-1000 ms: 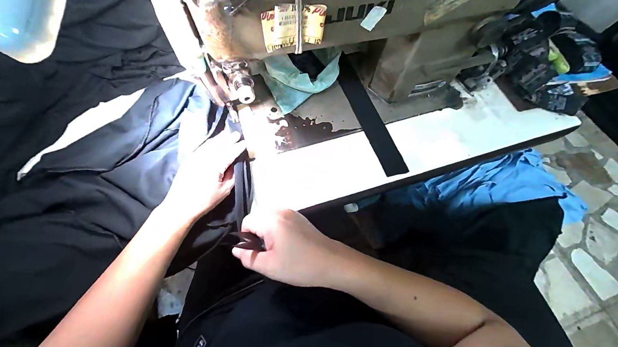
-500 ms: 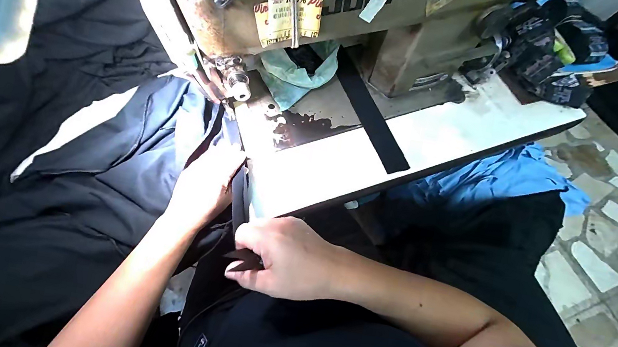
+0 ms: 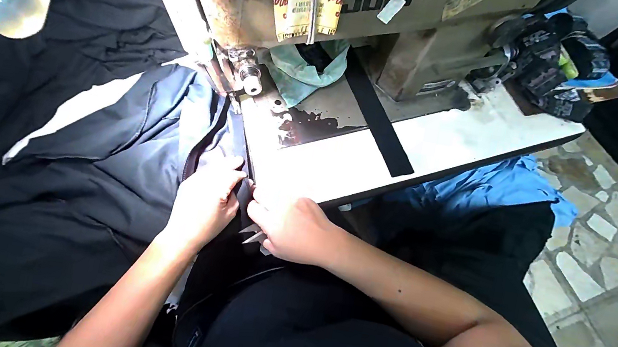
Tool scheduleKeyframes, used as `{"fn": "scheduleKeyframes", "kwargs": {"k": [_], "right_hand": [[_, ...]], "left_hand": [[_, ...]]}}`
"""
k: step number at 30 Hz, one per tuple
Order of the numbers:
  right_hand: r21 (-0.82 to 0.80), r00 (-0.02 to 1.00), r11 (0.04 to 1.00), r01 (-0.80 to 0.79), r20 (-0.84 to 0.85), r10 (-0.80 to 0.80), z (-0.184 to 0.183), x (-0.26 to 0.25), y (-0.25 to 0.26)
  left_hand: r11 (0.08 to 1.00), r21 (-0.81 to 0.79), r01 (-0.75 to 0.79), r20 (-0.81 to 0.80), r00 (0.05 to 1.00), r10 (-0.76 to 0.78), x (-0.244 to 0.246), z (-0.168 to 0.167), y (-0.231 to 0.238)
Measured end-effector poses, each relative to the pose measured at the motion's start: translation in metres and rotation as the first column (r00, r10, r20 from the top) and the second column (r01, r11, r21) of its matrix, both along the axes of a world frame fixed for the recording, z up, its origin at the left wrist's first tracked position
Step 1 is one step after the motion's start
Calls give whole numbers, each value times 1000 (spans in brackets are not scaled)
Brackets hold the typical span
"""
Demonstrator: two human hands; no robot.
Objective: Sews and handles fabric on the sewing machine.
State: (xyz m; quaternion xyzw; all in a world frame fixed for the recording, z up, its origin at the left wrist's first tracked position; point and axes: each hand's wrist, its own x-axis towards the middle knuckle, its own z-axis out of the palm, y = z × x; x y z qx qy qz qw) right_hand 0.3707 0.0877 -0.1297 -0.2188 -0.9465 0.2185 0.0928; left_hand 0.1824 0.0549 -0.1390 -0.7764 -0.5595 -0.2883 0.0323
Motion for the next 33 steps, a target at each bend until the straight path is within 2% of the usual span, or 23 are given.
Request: {"fn": "scheduleKeyframes", "kwargs": {"k": [3,6,18,26,33], "right_hand": [[-28,998,1000,3,64,-1,3,2,-8],[-11,999,999,30,41,-30,-1,4,-12],[-20,999,999,35,10,-34,-7,6,-12],[-4,999,1000,27,22,-27,-1,7,-12],[122,992,992,25,-127,-9,-11,3,-8]], "left_hand": [[994,-113,-8,47,999,13,1,-7,-5],[987,-159,-9,47,999,16,2,-6,-7],[984,-177,21,52,999,-12,1,-9,-9],[989,-119,86,47,996,-81,-8,-16,-13],[991,-103,87,37,996,-83,-10,-17,-9]]}}
